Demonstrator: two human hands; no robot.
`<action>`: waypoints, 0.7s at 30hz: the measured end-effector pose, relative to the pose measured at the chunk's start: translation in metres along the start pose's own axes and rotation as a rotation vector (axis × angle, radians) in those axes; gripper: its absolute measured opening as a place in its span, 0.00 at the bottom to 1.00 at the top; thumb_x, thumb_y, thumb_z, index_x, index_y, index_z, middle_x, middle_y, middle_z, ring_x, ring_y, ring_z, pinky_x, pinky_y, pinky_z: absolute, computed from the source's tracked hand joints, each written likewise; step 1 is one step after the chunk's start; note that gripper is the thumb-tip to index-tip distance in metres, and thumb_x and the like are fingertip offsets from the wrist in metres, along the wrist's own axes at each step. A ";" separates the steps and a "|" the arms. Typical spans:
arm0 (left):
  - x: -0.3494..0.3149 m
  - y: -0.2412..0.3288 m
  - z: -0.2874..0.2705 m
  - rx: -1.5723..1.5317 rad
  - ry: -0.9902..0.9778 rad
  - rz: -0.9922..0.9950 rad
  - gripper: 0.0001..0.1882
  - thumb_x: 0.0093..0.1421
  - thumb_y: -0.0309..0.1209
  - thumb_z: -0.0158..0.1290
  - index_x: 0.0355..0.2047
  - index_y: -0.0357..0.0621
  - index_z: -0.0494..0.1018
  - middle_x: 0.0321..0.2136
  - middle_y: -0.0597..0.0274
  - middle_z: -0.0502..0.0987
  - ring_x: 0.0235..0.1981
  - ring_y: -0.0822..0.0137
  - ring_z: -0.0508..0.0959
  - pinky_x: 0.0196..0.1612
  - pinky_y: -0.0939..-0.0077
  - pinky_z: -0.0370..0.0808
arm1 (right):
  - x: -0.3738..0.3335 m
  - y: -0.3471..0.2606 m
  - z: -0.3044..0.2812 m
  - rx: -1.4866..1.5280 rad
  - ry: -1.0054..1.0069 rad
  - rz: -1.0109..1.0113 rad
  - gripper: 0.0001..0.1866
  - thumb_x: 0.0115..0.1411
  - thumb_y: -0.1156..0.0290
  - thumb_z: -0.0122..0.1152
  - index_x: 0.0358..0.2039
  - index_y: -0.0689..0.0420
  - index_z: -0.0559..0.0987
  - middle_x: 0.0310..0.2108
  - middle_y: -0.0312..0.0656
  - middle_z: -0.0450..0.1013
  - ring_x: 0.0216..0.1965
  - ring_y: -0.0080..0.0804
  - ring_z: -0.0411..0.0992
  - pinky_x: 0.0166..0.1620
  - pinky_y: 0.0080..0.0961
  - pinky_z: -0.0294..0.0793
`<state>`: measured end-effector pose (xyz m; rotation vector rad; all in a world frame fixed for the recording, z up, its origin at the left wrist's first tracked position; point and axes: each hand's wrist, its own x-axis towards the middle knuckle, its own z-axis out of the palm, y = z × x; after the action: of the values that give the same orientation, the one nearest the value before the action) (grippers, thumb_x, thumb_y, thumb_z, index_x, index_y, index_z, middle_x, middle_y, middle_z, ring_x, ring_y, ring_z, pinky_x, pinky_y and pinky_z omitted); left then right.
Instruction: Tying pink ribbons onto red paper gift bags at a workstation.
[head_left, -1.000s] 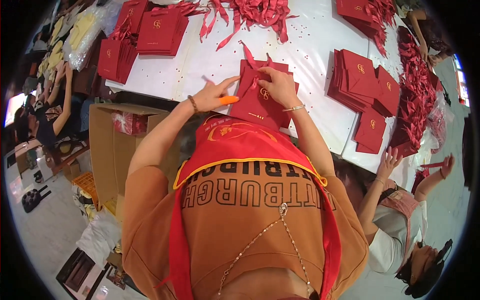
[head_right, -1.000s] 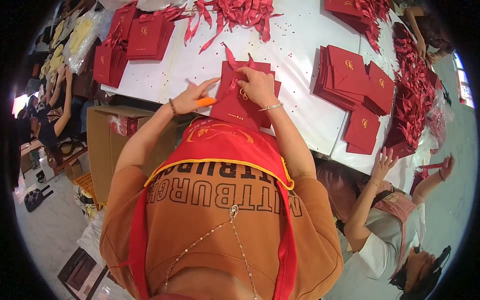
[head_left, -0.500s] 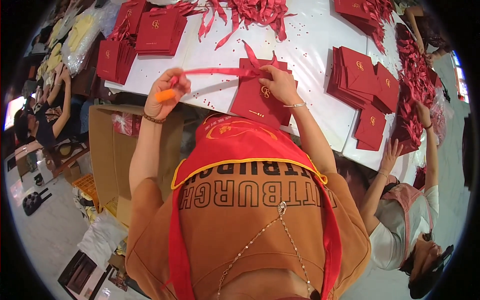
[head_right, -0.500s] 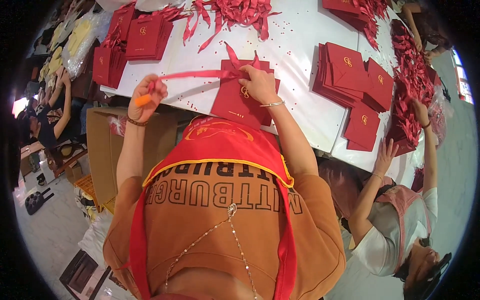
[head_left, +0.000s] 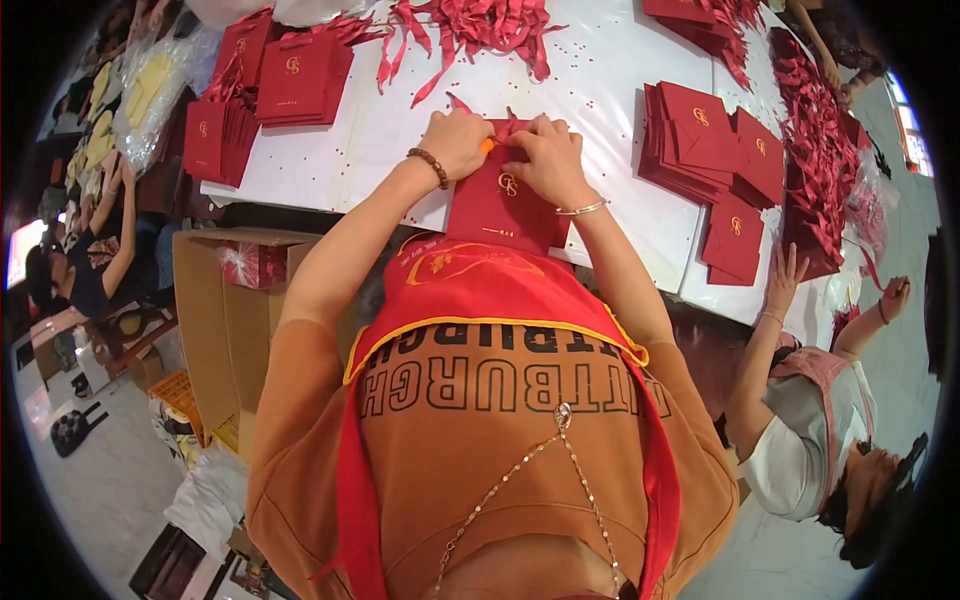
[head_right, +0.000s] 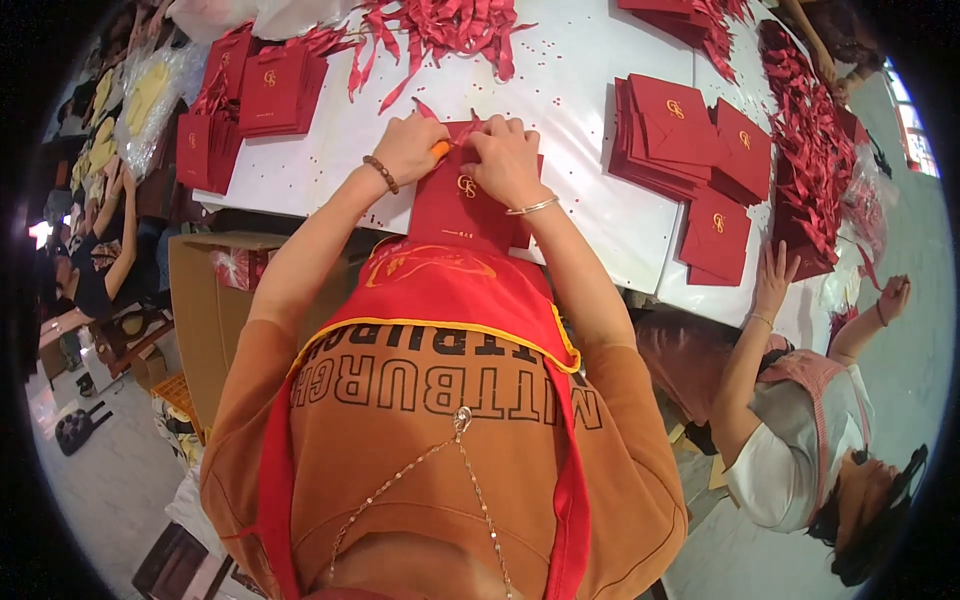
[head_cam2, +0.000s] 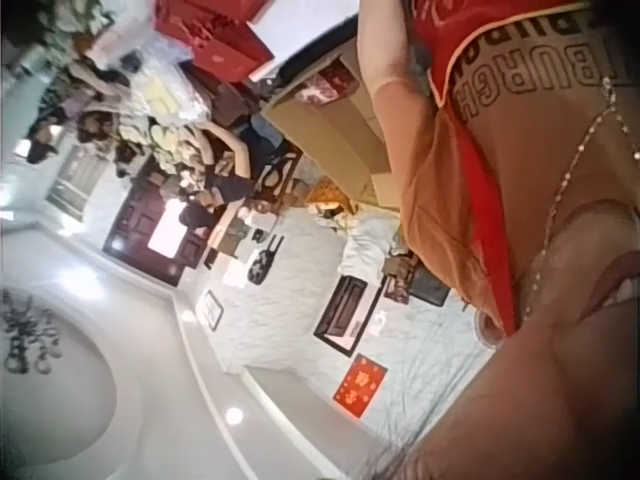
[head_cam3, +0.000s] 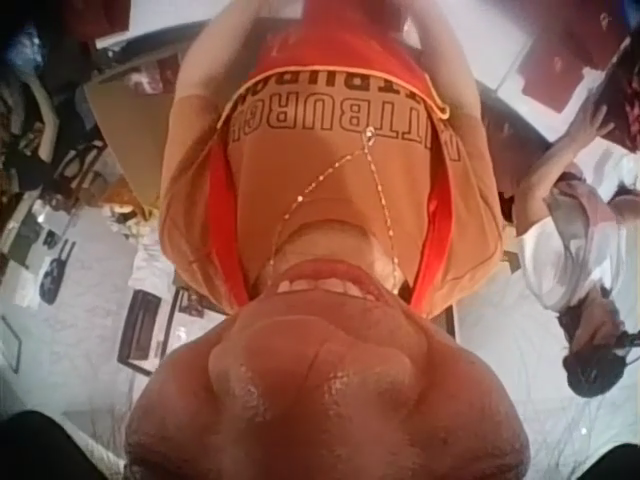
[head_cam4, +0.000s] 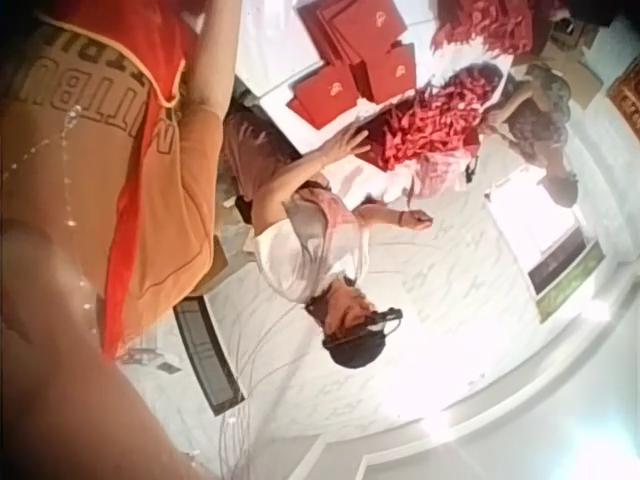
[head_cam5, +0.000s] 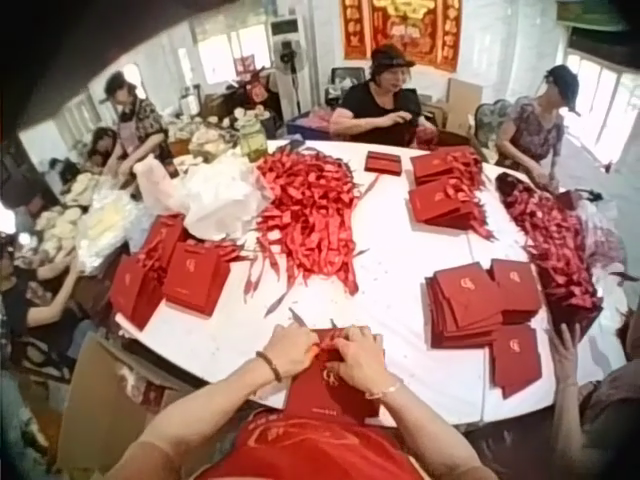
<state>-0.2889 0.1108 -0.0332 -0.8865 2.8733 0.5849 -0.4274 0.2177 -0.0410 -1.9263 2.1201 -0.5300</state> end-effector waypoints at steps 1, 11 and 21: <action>-0.001 0.000 -0.001 0.029 0.010 0.025 0.10 0.53 0.35 0.47 0.29 0.46 0.75 0.31 0.62 0.75 0.37 0.58 0.72 0.38 0.64 0.65 | -0.004 0.007 -0.004 -0.013 -0.026 0.039 0.18 0.40 0.60 0.67 0.34 0.48 0.77 0.37 0.37 0.66 0.44 0.37 0.62 0.41 0.36 0.62; 0.003 -0.003 0.007 -0.332 0.374 0.209 0.12 0.52 0.34 0.52 0.36 0.44 0.74 0.28 0.55 0.75 0.32 0.58 0.74 0.35 0.68 0.70 | -0.021 0.023 -0.005 0.413 -0.035 0.304 0.20 0.41 0.70 0.68 0.35 0.63 0.74 0.35 0.47 0.64 0.35 0.40 0.67 0.39 0.30 0.69; -0.018 0.029 0.027 -0.370 0.335 0.175 0.11 0.54 0.26 0.47 0.38 0.42 0.71 0.31 0.53 0.75 0.34 0.55 0.75 0.37 0.69 0.71 | -0.028 0.048 0.000 0.906 -0.205 0.502 0.15 0.47 0.70 0.63 0.36 0.63 0.76 0.33 0.43 0.72 0.34 0.29 0.70 0.39 0.22 0.69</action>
<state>-0.2914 0.1521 -0.0451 -0.8483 3.2262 1.1132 -0.4680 0.2485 -0.0628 -0.8784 1.6784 -0.9133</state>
